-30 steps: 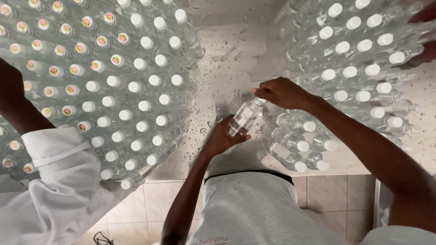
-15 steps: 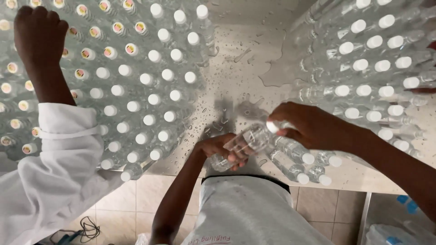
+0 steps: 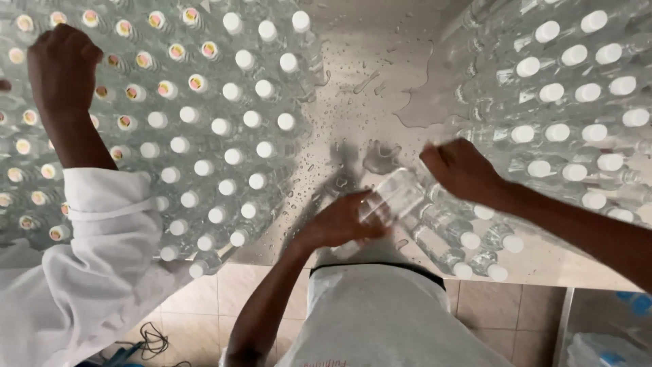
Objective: Manually tightening the screw-on caps of plastic water bottles on a production line.
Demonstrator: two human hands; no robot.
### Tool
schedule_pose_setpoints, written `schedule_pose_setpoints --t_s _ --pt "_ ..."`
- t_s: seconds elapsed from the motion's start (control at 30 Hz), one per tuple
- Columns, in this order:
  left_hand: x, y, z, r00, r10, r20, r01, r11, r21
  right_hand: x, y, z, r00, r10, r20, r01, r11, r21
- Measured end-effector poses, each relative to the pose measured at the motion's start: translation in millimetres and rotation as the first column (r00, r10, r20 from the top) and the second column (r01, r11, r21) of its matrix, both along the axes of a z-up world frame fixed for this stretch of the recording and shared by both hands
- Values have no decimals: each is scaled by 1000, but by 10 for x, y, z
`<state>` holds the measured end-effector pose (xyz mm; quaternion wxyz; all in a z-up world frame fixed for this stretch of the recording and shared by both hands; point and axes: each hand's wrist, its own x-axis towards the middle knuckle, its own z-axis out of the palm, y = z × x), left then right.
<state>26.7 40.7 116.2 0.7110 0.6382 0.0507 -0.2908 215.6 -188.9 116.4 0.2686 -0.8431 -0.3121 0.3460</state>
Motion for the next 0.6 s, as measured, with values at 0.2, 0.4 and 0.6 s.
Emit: schedule_pose_setpoints --t_s 0.2,0.4,0.6 --pt "-62 -468 -979 912 -145 383 -329 299 896 210 473 -48 997 70 -15 -71 993 -97" --pt "326 -224 -1023 861 363 357 -498 455 738 176 1135 112 985 136 106 -145 986 82" --pt "16 -203 -1206 988 155 14 -114 659 743 -69 1980 -769 818 231 526 -360 920 155"
